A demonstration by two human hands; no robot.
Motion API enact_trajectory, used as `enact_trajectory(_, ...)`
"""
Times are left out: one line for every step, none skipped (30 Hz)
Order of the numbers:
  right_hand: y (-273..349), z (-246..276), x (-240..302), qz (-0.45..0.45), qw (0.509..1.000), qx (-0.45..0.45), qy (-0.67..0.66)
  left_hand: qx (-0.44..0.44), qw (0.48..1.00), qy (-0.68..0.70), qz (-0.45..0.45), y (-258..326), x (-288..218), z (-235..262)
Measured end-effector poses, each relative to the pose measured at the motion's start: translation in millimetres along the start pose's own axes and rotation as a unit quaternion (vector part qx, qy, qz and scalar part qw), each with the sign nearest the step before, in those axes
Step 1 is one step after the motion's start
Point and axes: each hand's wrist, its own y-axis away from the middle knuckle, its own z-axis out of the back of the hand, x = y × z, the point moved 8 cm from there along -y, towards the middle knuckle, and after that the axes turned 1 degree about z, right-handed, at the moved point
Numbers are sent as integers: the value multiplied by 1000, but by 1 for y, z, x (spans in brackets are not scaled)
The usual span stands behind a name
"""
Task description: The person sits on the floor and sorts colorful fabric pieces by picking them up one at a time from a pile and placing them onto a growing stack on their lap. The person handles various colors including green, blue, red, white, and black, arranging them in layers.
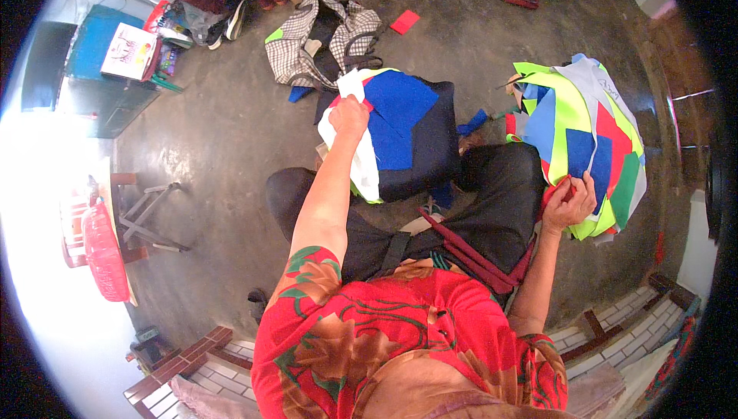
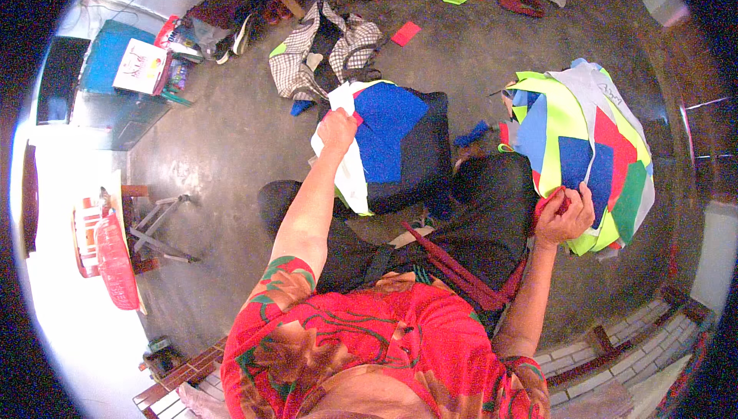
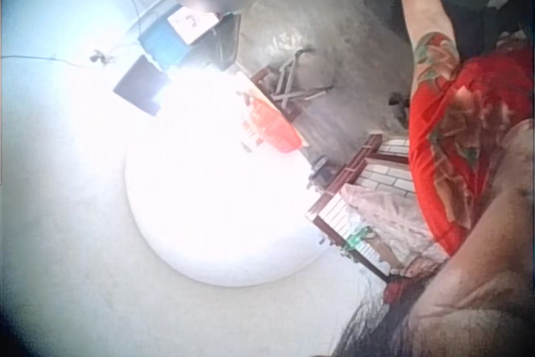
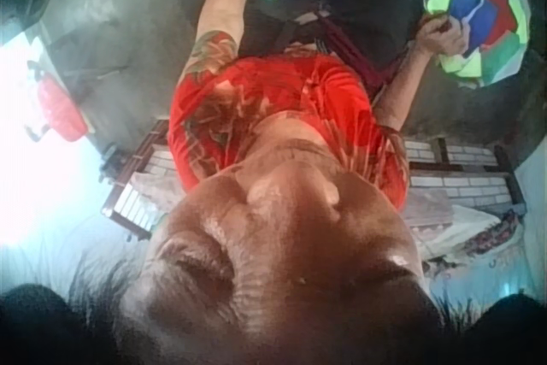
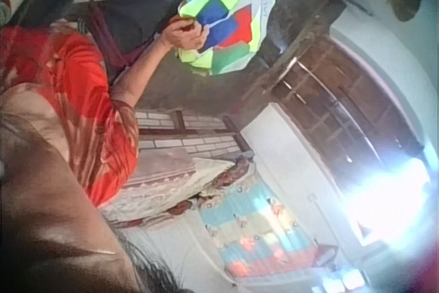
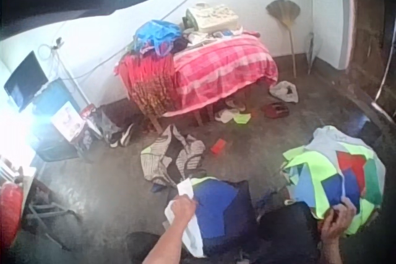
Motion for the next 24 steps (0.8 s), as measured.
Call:
enact_trajectory(0, 0, 0, -1, 1000, -2, -2, -16, 999, 34, 0, 1, 2, 4)
enact_trajectory(0, -1, 0, -2, 1000, -5, -4, -32, 997, 68, -1, 3, 5, 9)
enact_trajectory(1, 0, 0, -2, 1000, -4, 0, -47, 994, 101, 0, 6, 8, 13)
enact_trajectory(0, -1, 0, 0, 1000, -3, 1, -83, 986, 144, -17, 8, 10, 17)
enact_trajectory(0, -1, 0, 2, 1000, -2, 2, -118, 975, 187, -34, 11, 13, 22)
enact_trajectory(1, -1, 0, 4, 1000, -2, 1, -154, 960, 228, -50, 15, 17, 26)
enact_trajectory(2, -2, -1, 7, 1000, -4, 1, -130, 951, 274, -53, 19, 13, 29)
enact_trajectory(2, -2, -1, 10, 1000, -7, 2, -102, 945, 301, -78, 24, 5, 27)
enact_trajectory(3, -2, -2, 8, 1000, -7, 7, -73, 936, 327, -104, 29, -4, 25)
enact_trajectory(3, -1, -2, 7, 1000, -7, 11, -46, 926, 353, -127, 35, -9, 24)
enact_trajectory(4, -1, -2, 6, 1000, -7, 15, -16, 927, 339, -161, 40, -16, 27)
enact_trajectory(4, -1, -2, 7, 1000, -7, 16, 18, 929, 324, -181, 40, -16, 22)
enact_trajectory(4, -2, -2, 7, 1000, -6, 15, -35, 927, 316, -197, 39, -5, 25)
enact_trajectory(4, -2, -1, 6, 1000, -5, 13, -89, 924, 306, -212, 37, 9, 25)
enact_trajectory(4, -3, 1, 8, 1000, -6, 10, -119, 941, 282, -146, 28, 36, 19)
enact_trajectory(4, -3, 2, 11, 1000, -6, 10, -145, 952, 258, -80, 23, 61, 14)
enact_trajectory(5, -2, 1, 13, 1000, -8, 15, -113, 976, 188, 2, 25, 69, 24)
enact_trajectory(6, 0, -1, 12, 1000, -8, 21, -74, 983, 153, 73, 23, 79, 23)
enact_trajectory(5, -1, 2, 15, 1000, -7, 15, -69, 976, 164, 124, 26, 103, 17)
enact_trajectory(4, -2, 3, 19, 1000, -8, 13, -62, 967, 179, 171, 27, 117, 10)
enact_trajectory(3, -3, 4, 15, 1000, -5, 16, -42, 964, 177, 193, 27, 125, 2)
enact_trajectory(3, -1, 3, 13, 1000, -5, 22, -22, 961, 178, 212, 28, 126, -3)
enact_trajectory(4, 0, 3, 11, 1000, -5, 27, -1, 956, 179, 231, 28, 128, -8)
enact_trajectory(5, -1, 3, 13, 1000, -6, 24, 20, 953, 177, 245, 28, 130, -13)
